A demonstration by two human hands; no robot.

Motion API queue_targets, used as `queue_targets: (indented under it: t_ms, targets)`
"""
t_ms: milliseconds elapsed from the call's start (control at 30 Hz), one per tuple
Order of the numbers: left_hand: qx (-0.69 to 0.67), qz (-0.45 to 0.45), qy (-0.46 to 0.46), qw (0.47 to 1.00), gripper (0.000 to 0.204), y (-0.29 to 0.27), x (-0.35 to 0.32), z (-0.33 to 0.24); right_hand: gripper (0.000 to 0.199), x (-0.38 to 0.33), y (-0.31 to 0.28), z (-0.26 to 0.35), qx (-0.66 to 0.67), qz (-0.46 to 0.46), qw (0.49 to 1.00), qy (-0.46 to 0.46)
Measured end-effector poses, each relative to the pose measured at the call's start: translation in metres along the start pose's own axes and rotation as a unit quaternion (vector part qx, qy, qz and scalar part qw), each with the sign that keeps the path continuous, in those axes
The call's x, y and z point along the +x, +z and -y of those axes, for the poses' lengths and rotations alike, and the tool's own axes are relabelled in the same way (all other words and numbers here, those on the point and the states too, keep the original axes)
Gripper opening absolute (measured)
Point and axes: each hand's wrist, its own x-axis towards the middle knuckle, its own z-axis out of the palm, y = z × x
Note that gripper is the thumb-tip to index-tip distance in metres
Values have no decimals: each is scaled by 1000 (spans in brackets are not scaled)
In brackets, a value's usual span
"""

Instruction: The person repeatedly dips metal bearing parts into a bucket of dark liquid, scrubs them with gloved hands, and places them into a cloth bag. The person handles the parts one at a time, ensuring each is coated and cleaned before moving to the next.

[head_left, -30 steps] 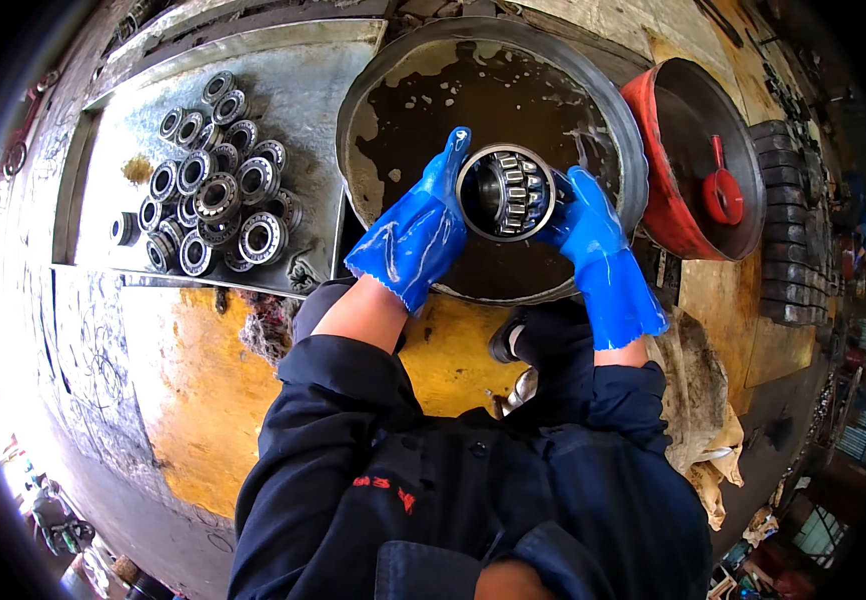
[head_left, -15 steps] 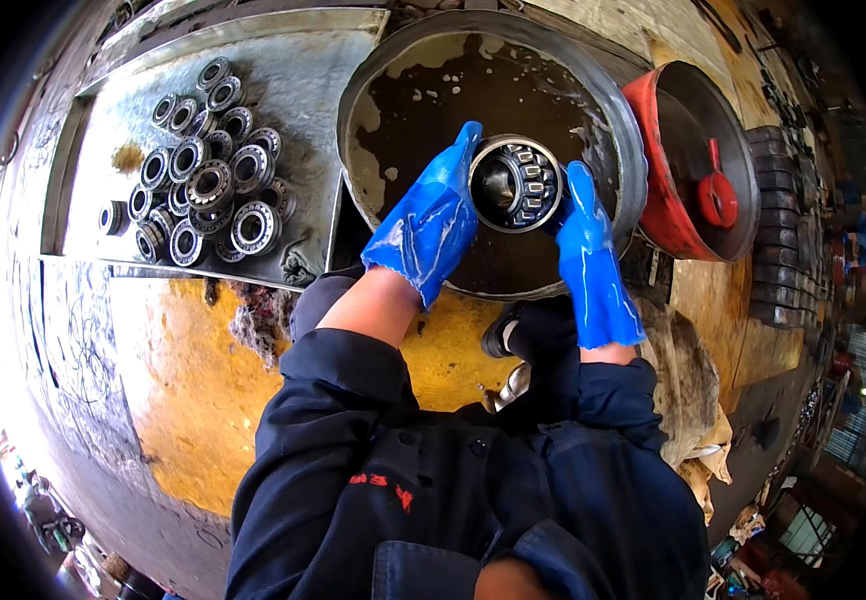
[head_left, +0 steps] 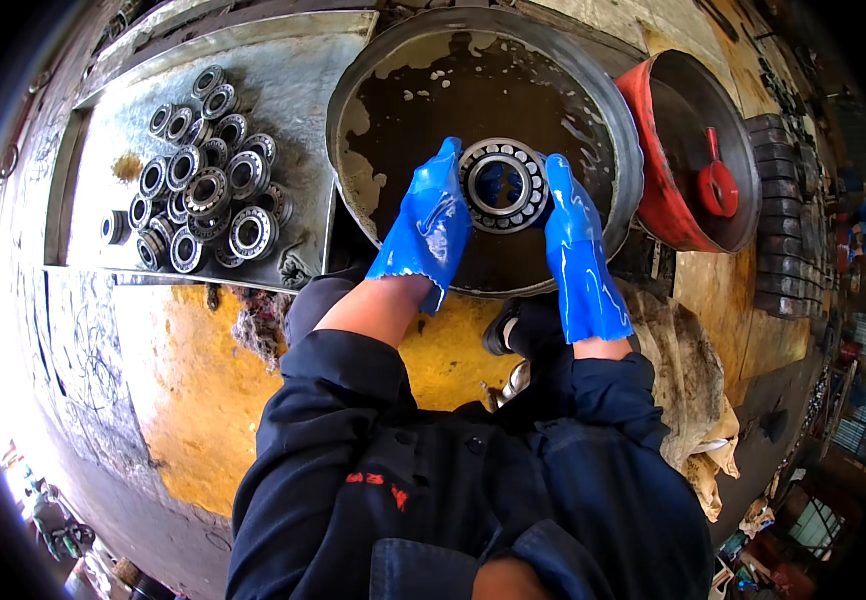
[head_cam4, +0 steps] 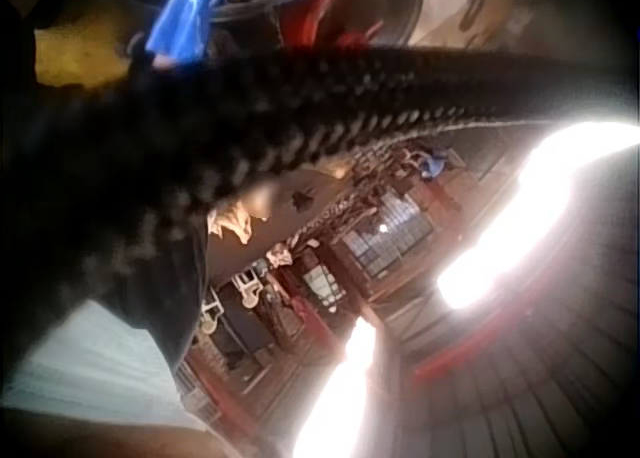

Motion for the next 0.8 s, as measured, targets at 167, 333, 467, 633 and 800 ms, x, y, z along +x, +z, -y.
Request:
queue_targets:
  t_ms: [167,333,467,633,800]
  targets:
    - [-22,-29,-17,999,75,4,2,4,57,0,7,2,-40,16,998,-36]
    - [-59,-98,2,993,57,22,16,16,56,1,13,2,-71,24,994,-80]
    - [-227,-34,-63,971,68,38,33,32,59,0,10,3,-34,6,999,-34]
    - [-306,-38,-101,946,59,36,33,35,61,3,15,-3,-15,15,999,-30]
    - [-492,15,-313,812,47,5,46,-22,63,-2,8,8,5,-12,999,-35]
